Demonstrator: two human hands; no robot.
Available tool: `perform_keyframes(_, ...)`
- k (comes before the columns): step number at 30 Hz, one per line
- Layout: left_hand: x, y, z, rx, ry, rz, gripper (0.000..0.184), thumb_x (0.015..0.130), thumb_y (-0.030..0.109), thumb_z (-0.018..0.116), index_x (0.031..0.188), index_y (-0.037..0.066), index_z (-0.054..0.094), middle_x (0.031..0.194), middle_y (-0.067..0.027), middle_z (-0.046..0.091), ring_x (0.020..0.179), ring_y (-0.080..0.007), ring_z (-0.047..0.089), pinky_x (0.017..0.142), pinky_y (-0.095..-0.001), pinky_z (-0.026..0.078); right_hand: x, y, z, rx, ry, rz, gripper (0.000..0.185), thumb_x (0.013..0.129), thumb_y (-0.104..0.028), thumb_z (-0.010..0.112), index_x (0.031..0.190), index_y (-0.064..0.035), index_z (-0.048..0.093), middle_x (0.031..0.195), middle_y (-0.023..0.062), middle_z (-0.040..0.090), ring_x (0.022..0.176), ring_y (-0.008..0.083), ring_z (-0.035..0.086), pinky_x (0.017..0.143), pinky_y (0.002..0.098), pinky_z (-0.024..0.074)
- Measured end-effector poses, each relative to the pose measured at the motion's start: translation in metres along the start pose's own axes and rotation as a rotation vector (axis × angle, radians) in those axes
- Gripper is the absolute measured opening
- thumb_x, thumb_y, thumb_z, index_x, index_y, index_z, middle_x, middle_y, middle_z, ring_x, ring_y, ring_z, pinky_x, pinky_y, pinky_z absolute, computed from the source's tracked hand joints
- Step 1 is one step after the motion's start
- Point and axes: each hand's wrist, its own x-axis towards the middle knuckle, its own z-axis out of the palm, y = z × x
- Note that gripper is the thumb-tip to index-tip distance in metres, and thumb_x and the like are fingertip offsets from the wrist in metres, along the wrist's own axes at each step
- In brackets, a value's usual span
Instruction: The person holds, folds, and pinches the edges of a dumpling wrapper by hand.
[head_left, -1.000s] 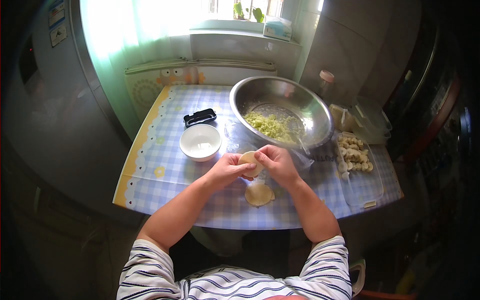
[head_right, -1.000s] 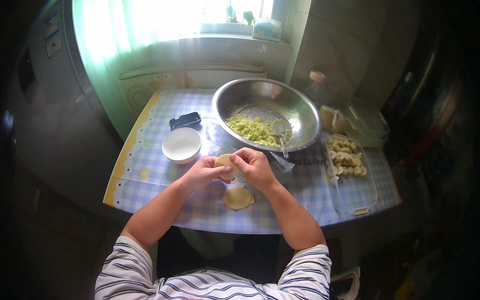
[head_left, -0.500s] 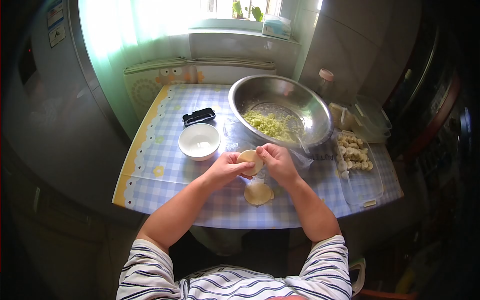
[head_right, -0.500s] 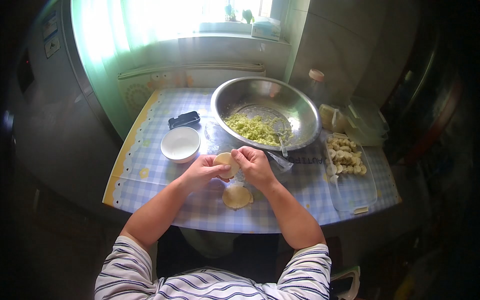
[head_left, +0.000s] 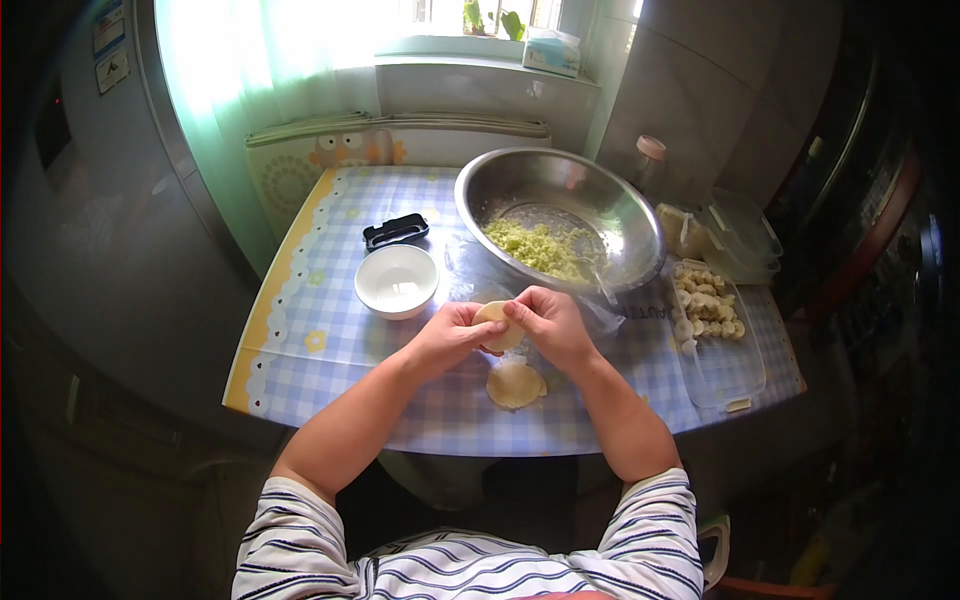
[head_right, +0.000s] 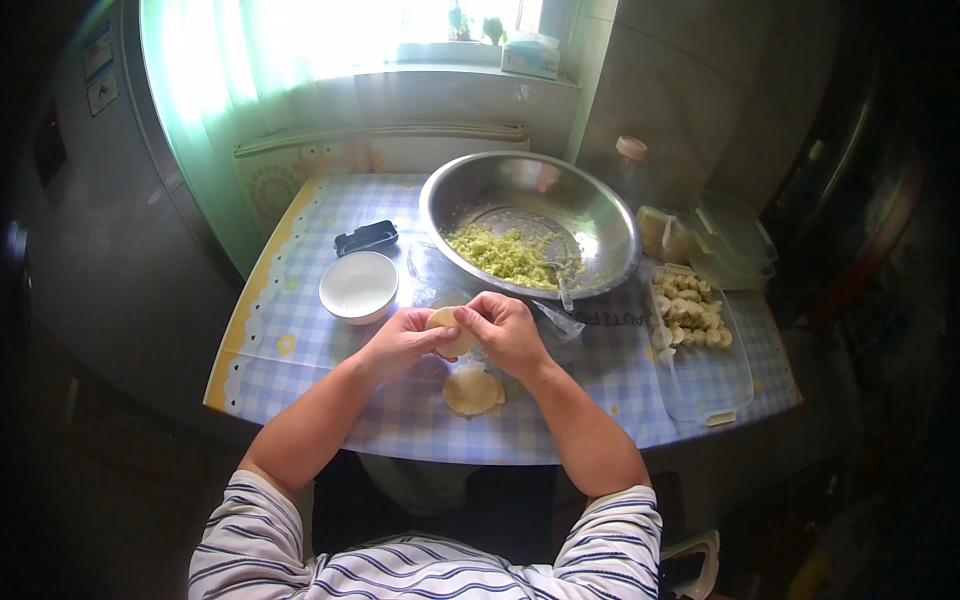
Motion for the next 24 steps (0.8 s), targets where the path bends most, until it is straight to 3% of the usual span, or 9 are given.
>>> perform_keyframes(9,0.001,0.001,-0.001,-0.032,0.085,0.036,0.029,0.086,0.025,0.063,0.103,0.002,0.062,0.09,-0.0045,0.064,0.081,-0.0099,0.061,0.072,-0.0272,0.051,0.002,0.007,-0.004,-0.018,0.019,0.045,0.02,0.085,-0.02,0.062,0.076,-0.0015,0.062,0.066,-0.0016,0.057,0.061,0.0039,0.048,0.054,0.0205,0.0384)
perform_keyframes(24,0.001,0.002,-0.001,-0.011,0.035,0.005,0.027,0.084,0.024,0.066,0.101,0.004,0.063,0.093,-0.0039,0.064,0.084,-0.0102,0.061,0.072,-0.0272,0.052,0.0,0.0,-0.001,-0.111,0.034,-0.035,0.019,0.084,-0.019,0.063,0.078,-0.0011,0.062,0.069,0.0004,0.059,0.063,0.0049,0.05,0.056,0.0217,0.0414)
